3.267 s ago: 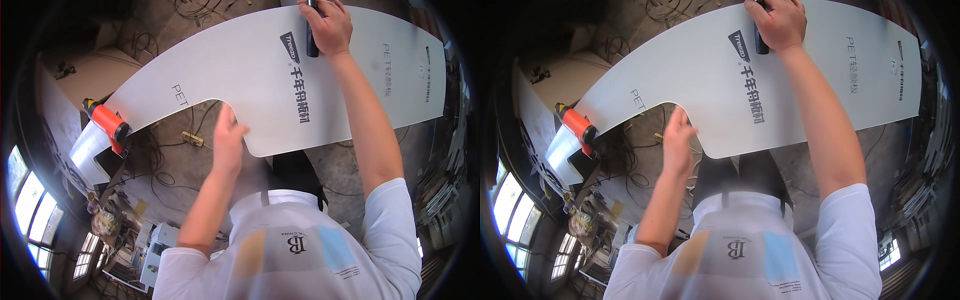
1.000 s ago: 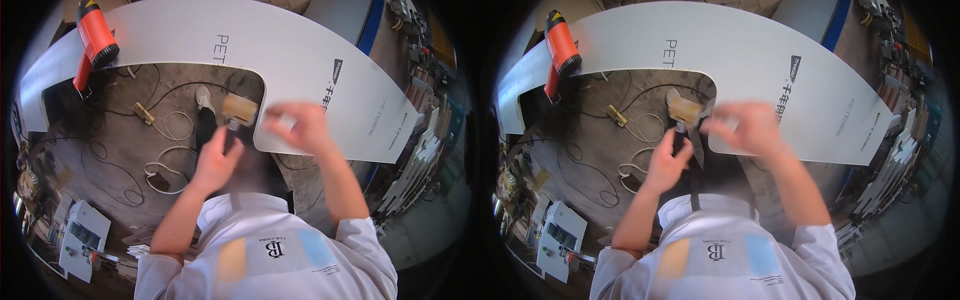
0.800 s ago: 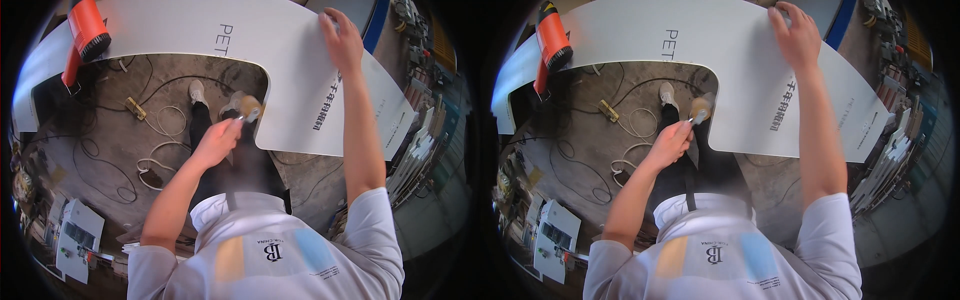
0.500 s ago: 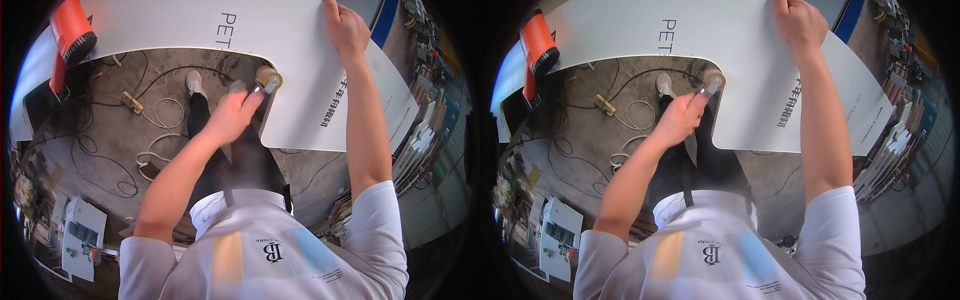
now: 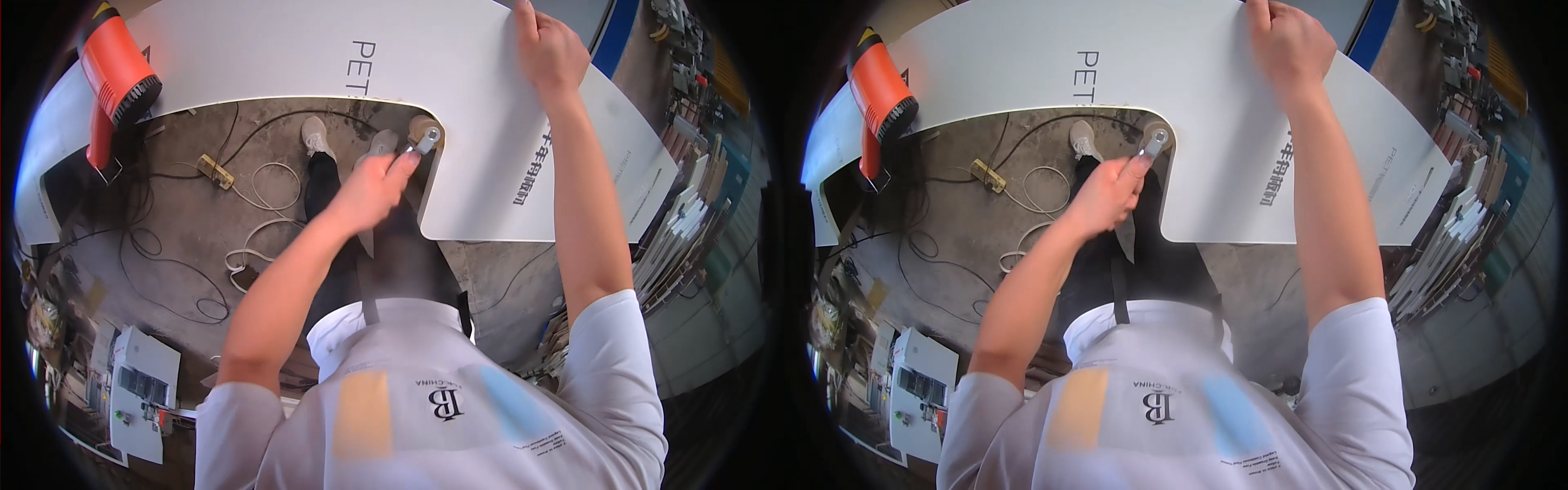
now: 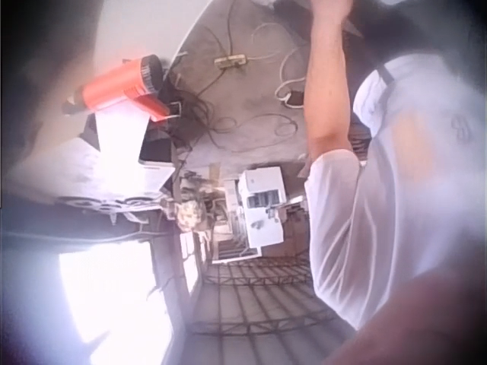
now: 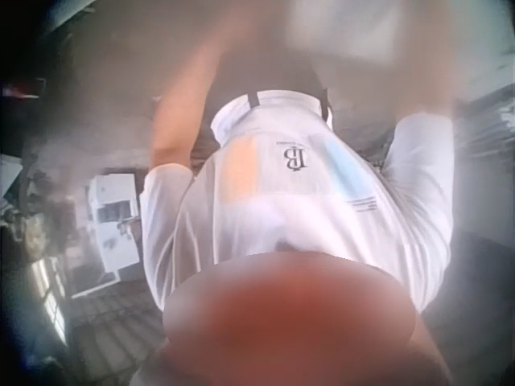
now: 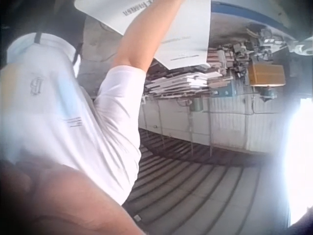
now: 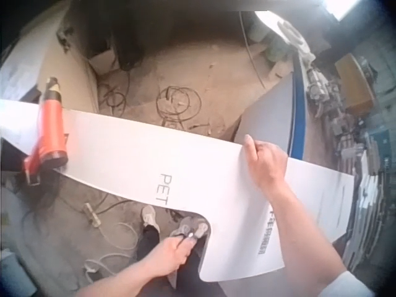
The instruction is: The person applies a white laminate strip to the edge of a curved furniture panel. They use a heat gun to soften the adhesive and a hand roller to press the strip firmly along the edge, continuing the process until the entire curved section is covered.
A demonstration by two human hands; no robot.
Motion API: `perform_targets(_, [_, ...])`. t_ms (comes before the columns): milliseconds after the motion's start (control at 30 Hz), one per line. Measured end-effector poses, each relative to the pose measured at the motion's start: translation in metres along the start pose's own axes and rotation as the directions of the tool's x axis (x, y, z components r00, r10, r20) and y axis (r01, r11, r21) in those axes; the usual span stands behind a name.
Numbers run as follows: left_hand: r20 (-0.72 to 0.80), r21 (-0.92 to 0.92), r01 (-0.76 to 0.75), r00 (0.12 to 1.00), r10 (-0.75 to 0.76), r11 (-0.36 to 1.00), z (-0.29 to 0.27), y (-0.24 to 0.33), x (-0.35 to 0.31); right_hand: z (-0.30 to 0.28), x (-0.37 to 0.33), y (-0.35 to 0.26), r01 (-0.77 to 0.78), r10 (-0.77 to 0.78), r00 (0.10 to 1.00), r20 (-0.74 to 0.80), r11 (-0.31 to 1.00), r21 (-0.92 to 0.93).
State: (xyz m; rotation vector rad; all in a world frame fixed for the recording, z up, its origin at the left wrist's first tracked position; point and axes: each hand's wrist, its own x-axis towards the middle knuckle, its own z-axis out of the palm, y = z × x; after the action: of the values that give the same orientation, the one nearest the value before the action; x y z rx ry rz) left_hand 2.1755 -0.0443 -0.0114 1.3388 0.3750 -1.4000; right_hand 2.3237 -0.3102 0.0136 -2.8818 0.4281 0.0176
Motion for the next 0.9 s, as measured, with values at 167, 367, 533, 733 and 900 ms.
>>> perform_targets(167, [0.029,0.034,-0.179,0.984,0.178,0.983,0.014,-0.03,-0.008,0.017,0.001,0.021,0.026,-0.023,0.999,0.024,0.989,-0.149])
perform_targets(367, [0.012,-0.45,-0.039,0.999,0.05,0.892,0.017,-0.011,0.002,0.016,0.0,0.019,0.004,-0.004,1.0,-0.008,1.0,-0.007])
perform_targets(533, [-0.259,-0.685,-0.197,0.966,0.019,0.701,-0.002,-0.02,-0.016,0.01,0.003,0.025,0.011,-0.011,1.0,0.019,1.0,0.013])
perform_targets(733, [-0.141,-0.559,-0.138,0.988,0.07,0.818,0.013,-0.012,-0.009,0.001,0.009,0.015,-0.082,0.092,0.974,0.206,0.995,-0.054])
perform_targets(900, [-0.088,-0.397,-0.106,0.993,0.077,0.912,0.012,-0.007,-0.008,0.013,0.007,0.025,0.014,-0.014,1.0,0.017,1.0,0.017])
